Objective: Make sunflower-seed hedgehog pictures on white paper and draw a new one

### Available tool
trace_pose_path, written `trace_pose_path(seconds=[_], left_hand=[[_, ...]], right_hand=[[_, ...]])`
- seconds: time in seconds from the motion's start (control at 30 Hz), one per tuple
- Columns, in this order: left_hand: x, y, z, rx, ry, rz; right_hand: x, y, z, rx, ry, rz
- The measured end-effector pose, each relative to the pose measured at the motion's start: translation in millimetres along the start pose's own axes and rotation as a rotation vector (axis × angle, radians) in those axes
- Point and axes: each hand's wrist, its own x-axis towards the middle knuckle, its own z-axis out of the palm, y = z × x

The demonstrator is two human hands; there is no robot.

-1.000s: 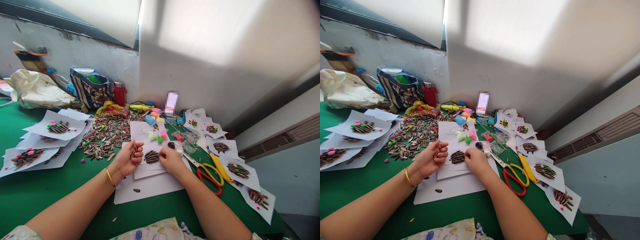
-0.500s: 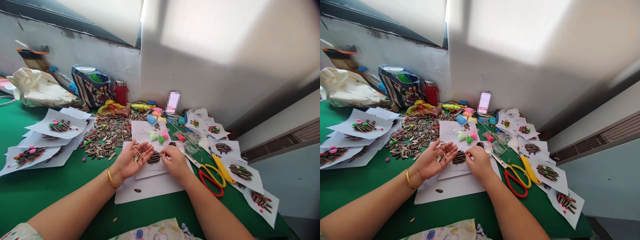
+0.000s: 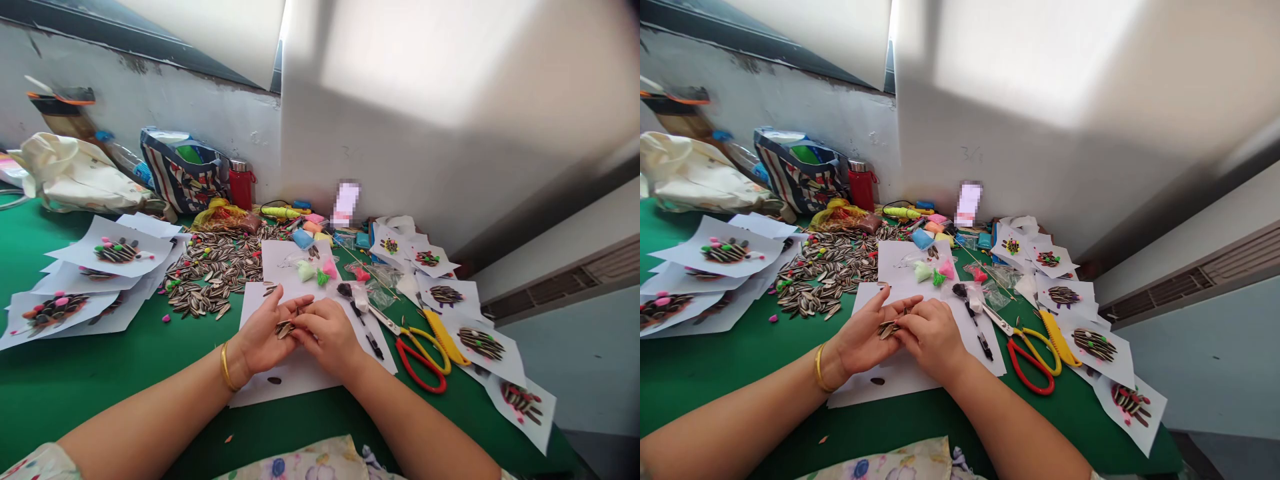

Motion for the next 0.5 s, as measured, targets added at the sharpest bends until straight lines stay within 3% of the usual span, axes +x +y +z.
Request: trace_pose_path(seconds=[0.5], left_hand=[[3.0, -4.5, -3.4, 0.024, -0.089, 0.003]], right_hand=[[1.4, -4.1, 1.2, -0.002, 0.059, -0.020]])
